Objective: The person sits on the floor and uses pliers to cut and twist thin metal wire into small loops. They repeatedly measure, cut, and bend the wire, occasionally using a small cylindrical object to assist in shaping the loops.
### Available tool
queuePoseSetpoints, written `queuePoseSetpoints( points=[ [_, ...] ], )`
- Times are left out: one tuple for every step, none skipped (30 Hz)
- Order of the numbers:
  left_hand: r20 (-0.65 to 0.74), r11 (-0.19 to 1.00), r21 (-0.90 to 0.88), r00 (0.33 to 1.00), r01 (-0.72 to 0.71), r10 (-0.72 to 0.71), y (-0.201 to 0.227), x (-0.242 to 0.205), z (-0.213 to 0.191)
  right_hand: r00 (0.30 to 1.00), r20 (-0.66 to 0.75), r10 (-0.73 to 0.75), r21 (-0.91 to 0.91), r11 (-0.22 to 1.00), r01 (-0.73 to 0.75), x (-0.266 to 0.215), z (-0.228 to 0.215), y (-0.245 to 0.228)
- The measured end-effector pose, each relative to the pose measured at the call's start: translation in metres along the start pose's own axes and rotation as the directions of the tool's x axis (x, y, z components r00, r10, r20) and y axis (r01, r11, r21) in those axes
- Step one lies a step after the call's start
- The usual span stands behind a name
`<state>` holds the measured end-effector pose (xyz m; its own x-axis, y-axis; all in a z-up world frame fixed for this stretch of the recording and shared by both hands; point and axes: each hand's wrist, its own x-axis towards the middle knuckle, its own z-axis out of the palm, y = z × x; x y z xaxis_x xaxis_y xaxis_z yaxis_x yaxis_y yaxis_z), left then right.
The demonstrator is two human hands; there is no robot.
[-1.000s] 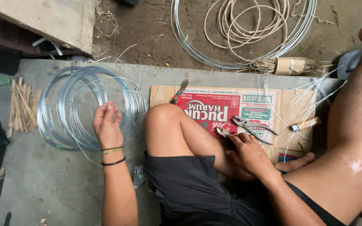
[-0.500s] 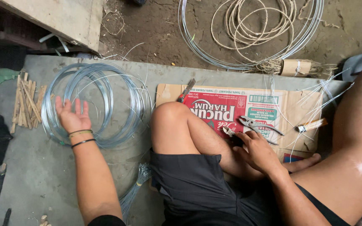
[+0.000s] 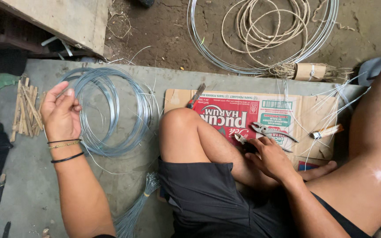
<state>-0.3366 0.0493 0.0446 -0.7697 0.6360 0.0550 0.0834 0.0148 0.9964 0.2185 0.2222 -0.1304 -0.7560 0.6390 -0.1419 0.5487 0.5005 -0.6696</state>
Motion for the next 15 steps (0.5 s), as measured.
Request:
queuePoseSetpoints(
  points=[
    [0.001,0.989,-0.137,0.999,0.049,-0.049,0.004,-0.002,-0.001,1.000,0.024,0.013,-0.001,1.000,-0.013,0.001,0.000,0.001],
    [0.009,0.993,-0.084,0.996,0.089,-0.088,0.004,-0.003,-0.001,0.999,0.047,0.027,-0.002,1.000,-0.026,0.000,0.000,0.001],
    [0.014,0.992,-0.030,0.992,0.124,-0.124,0.005,-0.001,-0.002,0.999,0.044,0.020,-0.005,1.000,-0.020,0.001,0.000,0.002],
    [0.018,0.987,0.025,0.987,0.159,-0.159,0.004,-0.001,-0.006,0.999,0.041,0.013,-0.007,1.000,-0.013,0.001,0.000,0.002],
    [0.000,0.935,0.275,0.973,0.222,-0.231,0.001,0.000,-0.010,0.999,0.038,0.008,-0.009,1.000,-0.008,0.001,0.000,0.002],
    [-0.034,0.819,0.506,0.955,0.271,-0.295,-0.004,0.000,-0.015,1.000,0.029,-0.003,-0.003,1.000,0.003,0.000,0.001,0.002],
    [-0.084,0.648,0.699,0.934,0.304,-0.347,-0.011,0.001,-0.021,1.000,0.019,-0.016,0.000,1.000,0.016,0.001,0.001,0.003],
    [-0.056,0.523,0.821,0.943,0.230,-0.328,-0.018,0.002,-0.028,1.000,0.009,-0.029,0.003,1.000,0.029,0.001,0.001,0.003],
    [-0.026,0.379,0.913,0.949,0.151,-0.315,-0.025,0.000,-0.038,1.000,0.023,-0.020,-0.001,1.000,0.020,0.001,0.001,0.004],
    [0.005,0.221,0.973,0.951,0.066,-0.309,-0.028,-0.001,-0.049,0.999,0.037,-0.010,-0.004,1.000,0.010,0.000,0.001,0.004],
    [0.004,0.165,0.985,0.949,0.050,-0.314,-0.029,-0.003,-0.059,0.999,0.050,0.001,-0.008,1.000,0.000,0.001,0.001,0.004],
    [0.003,0.107,0.994,0.948,0.033,-0.319,-0.028,-0.005,-0.068,0.999,0.051,0.006,-0.005,1.000,-0.006,0.002,0.000,0.004],
    [0.002,0.050,0.999,0.946,0.015,-0.324,-0.027,-0.009,-0.072,0.999,0.052,0.011,-0.002,1.000,-0.011,0.001,0.001,0.004],
    [-0.015,0.198,0.976,0.941,0.087,-0.338,-0.022,-0.013,-0.074,0.998,0.053,0.016,0.001,1.000,-0.016,0.001,0.001,0.003],
    [-0.031,0.338,0.928,0.934,0.159,-0.355,-0.010,-0.018,-0.077,0.999,0.048,0.012,0.003,1.000,-0.013,0.002,0.000,0.002]
  ],
)
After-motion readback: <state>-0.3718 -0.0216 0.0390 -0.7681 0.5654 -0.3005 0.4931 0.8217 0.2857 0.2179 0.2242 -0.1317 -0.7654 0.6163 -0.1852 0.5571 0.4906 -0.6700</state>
